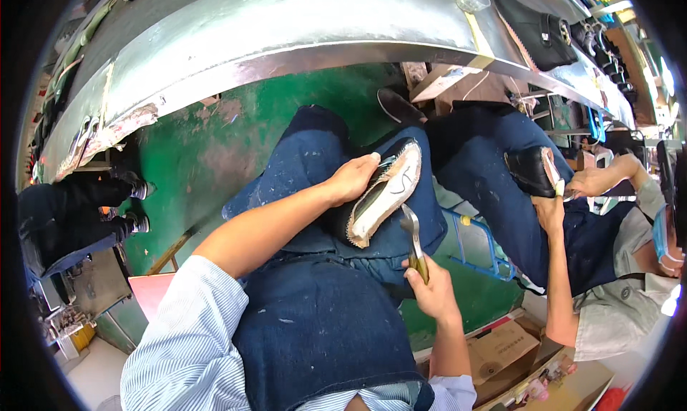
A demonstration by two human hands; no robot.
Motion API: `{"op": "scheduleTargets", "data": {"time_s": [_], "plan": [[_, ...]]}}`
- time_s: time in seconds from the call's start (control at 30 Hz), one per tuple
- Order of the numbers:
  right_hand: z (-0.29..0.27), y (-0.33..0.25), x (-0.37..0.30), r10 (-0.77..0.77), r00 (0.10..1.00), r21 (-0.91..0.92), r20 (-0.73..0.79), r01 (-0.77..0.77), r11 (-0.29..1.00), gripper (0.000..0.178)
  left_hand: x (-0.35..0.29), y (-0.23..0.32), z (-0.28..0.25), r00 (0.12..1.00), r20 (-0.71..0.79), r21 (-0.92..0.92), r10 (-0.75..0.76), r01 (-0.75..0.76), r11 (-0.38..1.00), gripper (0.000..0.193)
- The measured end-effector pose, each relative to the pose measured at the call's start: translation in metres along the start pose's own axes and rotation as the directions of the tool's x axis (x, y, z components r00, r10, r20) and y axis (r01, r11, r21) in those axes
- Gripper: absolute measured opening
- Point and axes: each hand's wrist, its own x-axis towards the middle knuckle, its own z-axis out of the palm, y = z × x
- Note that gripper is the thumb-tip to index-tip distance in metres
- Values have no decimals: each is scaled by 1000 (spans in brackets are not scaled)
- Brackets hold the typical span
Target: Pulling the shoe upper over a shoe last using lasting pliers and a hammer to secure it during the manufacturing process.
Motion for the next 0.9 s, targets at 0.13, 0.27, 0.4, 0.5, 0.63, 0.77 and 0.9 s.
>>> {"op": "scheduleTargets", "data": {"time_s": [0.13, 0.27, 0.4, 0.5, 0.63, 0.77, 0.9], "plan": [[-13, -10, 9, -90, 994, -174, 55, 98, 980, 43, -15, -9, 10, 983, -103, 128, 149, -136, 982, 51], [-22, -23, 24, -149, 984, -313, 101, 173, 934, 52, -19, -17, 11, 977, -101, 170, 185, -167, 971, 50], [-34, -41, 37, -191, 965, -451, 178, 252, 856, 52, -27, -8, 15, 982, -105, 248, 155, -125, 961, 50], [-50, -82, 49, 131, 941, -572, 313, 76, 817, 52, -38, -6, 18, 969, -136, 336, 208, -152, 929, 50], [-48, -91, 58, 90, 932, -562, 352, 133, 816, 36, -49, -6, 19, 964, -158, 289, 214, -162, 943, 51], [-20, -48, 56, -40, 970, -484, 239, 155, 861, 24, -58, -1, 19, 984, -142, 104, 104, -90, 990, 58], [13, -11, 52, -83, 996, -124, -17, 80, 989, 24, -50, 20, 17, 984, 60, -282, 165, -142, 949, 79]]}}
